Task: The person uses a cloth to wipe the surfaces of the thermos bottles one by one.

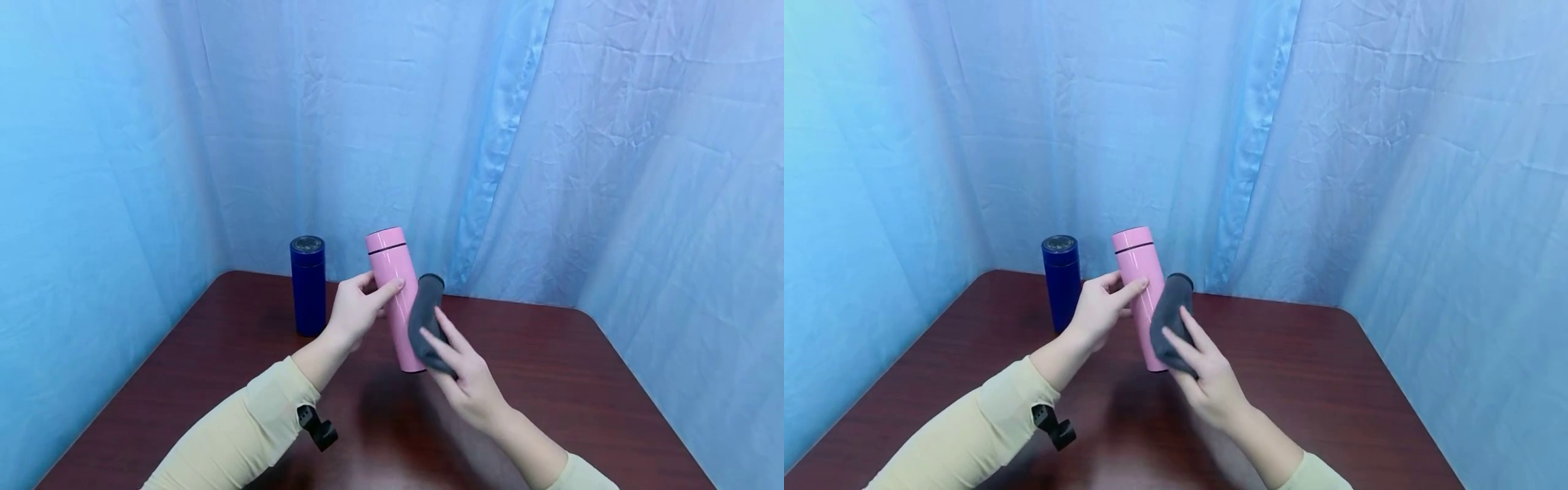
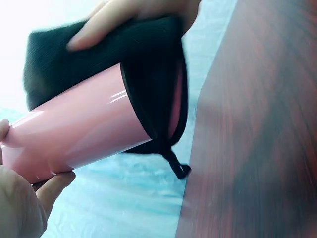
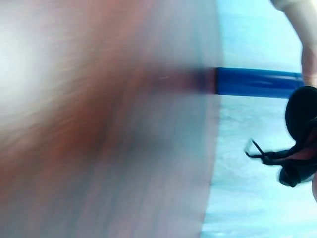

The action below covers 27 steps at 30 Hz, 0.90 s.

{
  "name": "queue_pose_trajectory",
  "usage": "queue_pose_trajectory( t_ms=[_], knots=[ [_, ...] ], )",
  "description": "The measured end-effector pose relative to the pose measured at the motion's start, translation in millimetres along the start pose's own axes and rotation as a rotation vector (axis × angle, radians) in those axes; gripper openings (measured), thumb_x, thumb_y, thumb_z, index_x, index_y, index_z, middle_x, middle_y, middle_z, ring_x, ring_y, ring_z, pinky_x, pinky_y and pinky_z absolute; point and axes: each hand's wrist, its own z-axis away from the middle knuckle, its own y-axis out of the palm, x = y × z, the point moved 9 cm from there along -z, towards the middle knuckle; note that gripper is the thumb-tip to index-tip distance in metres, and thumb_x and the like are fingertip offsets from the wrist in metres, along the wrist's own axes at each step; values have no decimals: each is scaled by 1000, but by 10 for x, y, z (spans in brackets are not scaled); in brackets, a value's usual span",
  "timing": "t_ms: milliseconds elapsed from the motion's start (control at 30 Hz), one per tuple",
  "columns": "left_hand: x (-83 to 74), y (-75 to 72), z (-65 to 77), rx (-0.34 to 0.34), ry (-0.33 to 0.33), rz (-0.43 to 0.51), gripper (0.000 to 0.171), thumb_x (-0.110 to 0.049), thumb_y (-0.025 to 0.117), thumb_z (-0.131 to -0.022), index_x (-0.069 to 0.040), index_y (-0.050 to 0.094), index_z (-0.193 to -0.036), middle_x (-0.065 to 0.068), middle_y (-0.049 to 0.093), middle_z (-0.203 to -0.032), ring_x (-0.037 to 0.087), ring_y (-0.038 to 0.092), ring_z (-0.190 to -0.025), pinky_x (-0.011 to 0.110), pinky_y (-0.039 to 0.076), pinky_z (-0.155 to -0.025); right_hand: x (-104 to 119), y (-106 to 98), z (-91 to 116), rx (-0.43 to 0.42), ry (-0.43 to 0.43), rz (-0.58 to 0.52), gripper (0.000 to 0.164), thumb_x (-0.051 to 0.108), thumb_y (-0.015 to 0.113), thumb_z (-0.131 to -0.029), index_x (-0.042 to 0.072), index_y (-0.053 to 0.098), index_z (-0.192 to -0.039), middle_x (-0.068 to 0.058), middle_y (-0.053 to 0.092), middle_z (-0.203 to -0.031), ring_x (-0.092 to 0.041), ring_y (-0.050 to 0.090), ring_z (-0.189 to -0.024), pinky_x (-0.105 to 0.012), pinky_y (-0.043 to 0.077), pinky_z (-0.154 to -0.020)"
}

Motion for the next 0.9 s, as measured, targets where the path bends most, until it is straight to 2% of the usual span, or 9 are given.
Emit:
queue_pose_trajectory(
  t_ms=[133,267,400,467,533,633,733,833,900],
  knots=[
    [36,-7,-4,0,-27,-26,39,-29,78,-91,-4,73,-120,13,73,-105,23,71,-89,42,61,-75,267,78,15,36,-255,212,38,30,51,-108,8,67,-134,-29,48,-147,-47,45,-137,-48,36,-114],
    [86,29,6,24,-63,-40,38,-31,78,-91,-5,73,-119,11,73,-100,19,70,-82,34,60,-70,353,198,-61,79,-329,364,37,32,49,-108,13,68,-134,-22,50,-149,-46,45,-137,-69,37,-105],
    [87,-33,-21,3,-74,-35,40,-34,80,-89,-6,73,-118,11,72,-99,17,67,-78,30,58,-66,405,343,24,184,-413,450,38,31,55,-101,14,70,-131,-16,51,-150,-41,45,-139,-72,37,-102],
    [75,-97,-41,-19,-76,-21,42,-34,81,-89,-6,73,-118,11,71,-102,19,68,-81,32,59,-67,418,388,137,249,-465,458,39,31,54,-99,13,69,-131,-15,50,-151,-39,45,-140,-71,37,-103],
    [64,-148,-54,-30,-76,2,42,-33,80,-90,-5,72,-120,13,71,-107,23,71,-90,38,62,-72,414,367,228,266,-503,450,39,31,51,-101,13,69,-130,-15,51,-150,-39,47,-138,-70,39,-101],
    [51,-173,-47,-33,-69,14,42,-31,80,-90,-3,72,-121,15,71,-108,26,71,-92,43,62,-73,371,224,221,189,-485,395,37,28,47,-106,11,71,-128,-22,54,-145,-45,50,-133,-67,43,-100],
    [49,-104,-6,4,-52,-5,42,-31,79,-91,-2,72,-121,15,72,-106,24,71,-91,43,61,-74,278,75,65,100,-372,293,36,26,47,-108,9,69,-130,-27,52,-144,-49,48,-133,-55,42,-108],
    [76,-11,56,48,-52,-20,42,-31,78,-92,-4,72,-122,13,72,-105,21,71,-90,41,62,-73,195,26,-94,68,-245,191,37,26,47,-109,8,65,-136,-27,46,-149,-49,40,-139,-41,33,-116],
    [98,20,83,61,-56,-9,41,-30,78,-92,-4,72,-123,13,73,-106,21,72,-90,40,62,-73,189,40,-137,63,-220,169,38,26,48,-109,7,64,-137,-26,45,-151,-49,38,-141,-39,31,-117]
  ],
)
